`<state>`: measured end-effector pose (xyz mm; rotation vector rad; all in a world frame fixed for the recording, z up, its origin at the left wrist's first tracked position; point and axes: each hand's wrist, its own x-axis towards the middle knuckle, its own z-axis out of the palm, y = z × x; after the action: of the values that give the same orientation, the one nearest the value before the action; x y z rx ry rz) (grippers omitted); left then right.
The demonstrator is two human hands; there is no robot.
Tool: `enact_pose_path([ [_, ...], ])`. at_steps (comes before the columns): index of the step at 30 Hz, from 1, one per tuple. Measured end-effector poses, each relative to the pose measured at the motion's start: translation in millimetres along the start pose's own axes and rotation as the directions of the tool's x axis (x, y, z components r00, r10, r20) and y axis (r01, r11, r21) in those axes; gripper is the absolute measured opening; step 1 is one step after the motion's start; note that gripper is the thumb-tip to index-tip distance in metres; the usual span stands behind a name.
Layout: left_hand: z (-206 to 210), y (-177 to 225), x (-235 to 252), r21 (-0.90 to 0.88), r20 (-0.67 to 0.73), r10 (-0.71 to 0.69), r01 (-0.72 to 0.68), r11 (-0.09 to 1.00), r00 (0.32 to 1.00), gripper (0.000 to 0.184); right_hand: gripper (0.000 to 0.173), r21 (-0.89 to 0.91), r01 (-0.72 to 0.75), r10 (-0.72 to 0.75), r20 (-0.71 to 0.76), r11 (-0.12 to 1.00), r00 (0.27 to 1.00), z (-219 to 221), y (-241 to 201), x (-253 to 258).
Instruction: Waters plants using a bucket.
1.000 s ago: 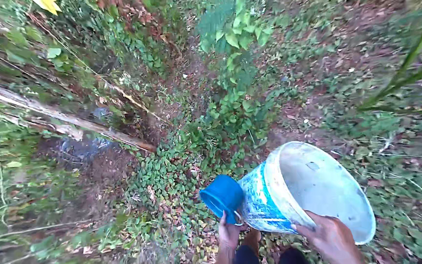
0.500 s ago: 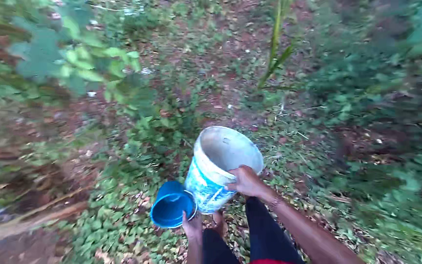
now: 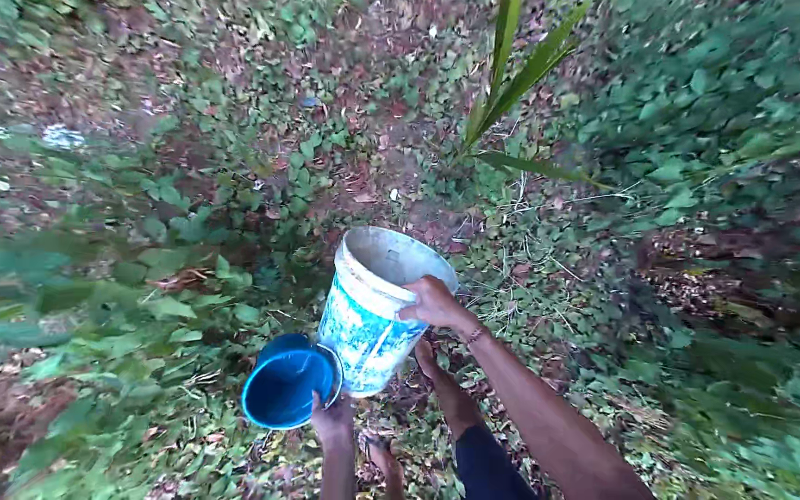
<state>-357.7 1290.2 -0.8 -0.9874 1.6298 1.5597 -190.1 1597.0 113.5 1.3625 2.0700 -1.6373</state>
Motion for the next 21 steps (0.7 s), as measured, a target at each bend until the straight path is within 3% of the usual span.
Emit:
enact_pose_path([
  [4, 63.6, -17.5, 18.2, 0.022, -0.001, 0.019, -0.019, 1.0, 1.0, 0.044, 0.033, 0.111, -0.051, 0.062, -0.099, 0.993, 0.993, -24.7, 55.6, 63.5],
  [9, 112.4, -30.2, 31.5, 0.045, 0.05, 0.03, -0.032, 0.998, 0.998, 0.043, 0.039, 0.095, -0.02, 0.038, -0.188, 0.995, 0.981, -48.6, 105.7, 122.2],
  [14, 150.9, -31.5, 37.4, 0.083, 0.062, 0.054, -0.06, 0.995, 0.997, 0.03, 0.037, 0.14, -0.035, 0.064, -0.211, 0.989, 0.975, -70.4, 122.2, 145.5],
  [18, 174.1, -31.5, 33.5, 0.091, 0.089, 0.042, -0.05, 0.995, 0.995, 0.04, 0.036, 0.138, -0.015, 0.051, -0.262, 0.99, 0.964, -85.9, 132.7, 158.3],
  [21, 189.4, -35.7, 27.7, 0.116, 0.088, 0.034, -0.045, 0.992, 0.996, 0.037, 0.04, 0.099, -0.02, 0.047, -0.287, 0.995, 0.957, -103.4, 129.1, 159.1],
])
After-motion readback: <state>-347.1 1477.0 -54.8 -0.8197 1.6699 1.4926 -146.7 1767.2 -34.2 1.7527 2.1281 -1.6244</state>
